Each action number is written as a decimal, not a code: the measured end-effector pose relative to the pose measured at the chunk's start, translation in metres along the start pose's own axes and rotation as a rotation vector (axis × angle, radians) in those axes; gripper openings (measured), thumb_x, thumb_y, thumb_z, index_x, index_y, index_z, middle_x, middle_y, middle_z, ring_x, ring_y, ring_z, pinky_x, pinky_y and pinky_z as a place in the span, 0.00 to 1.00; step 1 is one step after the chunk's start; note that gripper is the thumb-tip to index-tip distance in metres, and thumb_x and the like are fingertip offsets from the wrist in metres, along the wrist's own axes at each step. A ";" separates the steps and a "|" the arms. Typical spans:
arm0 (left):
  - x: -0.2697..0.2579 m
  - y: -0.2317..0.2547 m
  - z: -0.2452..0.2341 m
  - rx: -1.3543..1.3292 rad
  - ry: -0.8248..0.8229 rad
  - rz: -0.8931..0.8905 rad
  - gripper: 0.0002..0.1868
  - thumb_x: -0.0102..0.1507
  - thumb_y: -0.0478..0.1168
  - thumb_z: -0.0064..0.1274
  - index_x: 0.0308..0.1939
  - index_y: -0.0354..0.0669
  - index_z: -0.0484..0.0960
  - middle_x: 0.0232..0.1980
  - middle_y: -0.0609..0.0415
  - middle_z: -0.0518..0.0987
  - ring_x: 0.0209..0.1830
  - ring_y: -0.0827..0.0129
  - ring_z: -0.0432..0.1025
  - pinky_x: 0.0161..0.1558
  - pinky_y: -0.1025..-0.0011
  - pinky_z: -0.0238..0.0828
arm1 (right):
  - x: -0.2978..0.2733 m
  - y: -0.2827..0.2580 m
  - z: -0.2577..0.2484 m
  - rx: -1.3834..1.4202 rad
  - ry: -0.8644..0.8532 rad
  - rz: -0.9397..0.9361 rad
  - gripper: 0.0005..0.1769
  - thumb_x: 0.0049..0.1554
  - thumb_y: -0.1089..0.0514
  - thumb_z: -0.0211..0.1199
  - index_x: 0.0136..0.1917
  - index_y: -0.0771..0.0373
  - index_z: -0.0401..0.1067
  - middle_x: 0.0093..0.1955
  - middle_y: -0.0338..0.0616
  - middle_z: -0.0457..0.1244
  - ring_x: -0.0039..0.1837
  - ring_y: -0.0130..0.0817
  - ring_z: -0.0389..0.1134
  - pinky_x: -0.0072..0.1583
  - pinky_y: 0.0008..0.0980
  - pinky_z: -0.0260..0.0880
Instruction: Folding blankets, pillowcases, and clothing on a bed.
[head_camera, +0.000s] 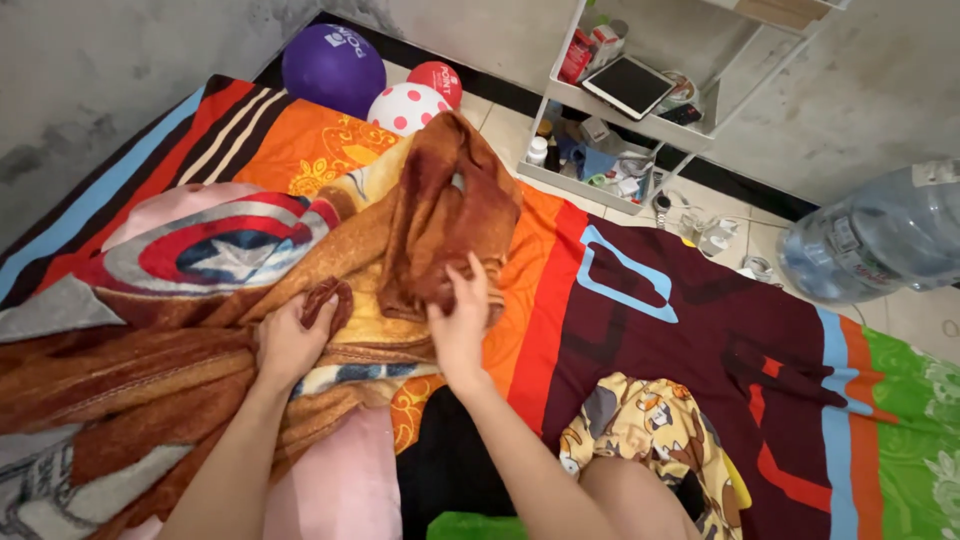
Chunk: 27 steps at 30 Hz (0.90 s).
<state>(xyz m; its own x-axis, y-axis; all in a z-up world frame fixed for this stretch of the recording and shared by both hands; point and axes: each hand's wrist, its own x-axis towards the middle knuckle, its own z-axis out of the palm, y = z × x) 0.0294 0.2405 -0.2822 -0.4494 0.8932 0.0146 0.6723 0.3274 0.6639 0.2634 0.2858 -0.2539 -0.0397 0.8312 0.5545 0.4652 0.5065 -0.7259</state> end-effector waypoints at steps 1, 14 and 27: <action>0.000 -0.001 0.001 -0.001 0.000 0.000 0.22 0.64 0.59 0.55 0.48 0.48 0.87 0.42 0.43 0.85 0.46 0.48 0.79 0.50 0.56 0.74 | 0.000 0.000 -0.007 -0.001 0.000 -0.001 0.31 0.41 0.73 0.64 0.61 0.71 0.67 0.72 0.63 0.55 0.66 0.57 0.59 0.67 0.45 0.60; 0.007 -0.021 0.014 0.057 0.005 0.027 0.24 0.65 0.62 0.53 0.48 0.47 0.87 0.42 0.41 0.85 0.46 0.46 0.79 0.50 0.54 0.74 | 0.048 0.186 -0.215 -0.356 0.430 0.397 0.19 0.60 0.52 0.72 0.38 0.67 0.71 0.35 0.46 0.66 0.37 0.35 0.65 0.45 0.40 0.68; 0.006 -0.016 0.015 0.058 -0.014 0.003 0.25 0.65 0.62 0.53 0.52 0.48 0.87 0.43 0.42 0.85 0.47 0.48 0.80 0.51 0.55 0.74 | 0.023 0.032 -0.114 -0.040 0.184 0.282 0.05 0.55 0.66 0.64 0.45 0.65 0.70 0.42 0.47 0.67 0.45 0.36 0.70 0.50 0.34 0.72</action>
<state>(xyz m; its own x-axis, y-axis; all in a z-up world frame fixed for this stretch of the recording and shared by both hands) 0.0252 0.2455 -0.3042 -0.4392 0.8984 0.0059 0.7070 0.3416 0.6192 0.3781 0.2954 -0.2179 0.2535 0.8802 0.4012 0.4701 0.2504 -0.8463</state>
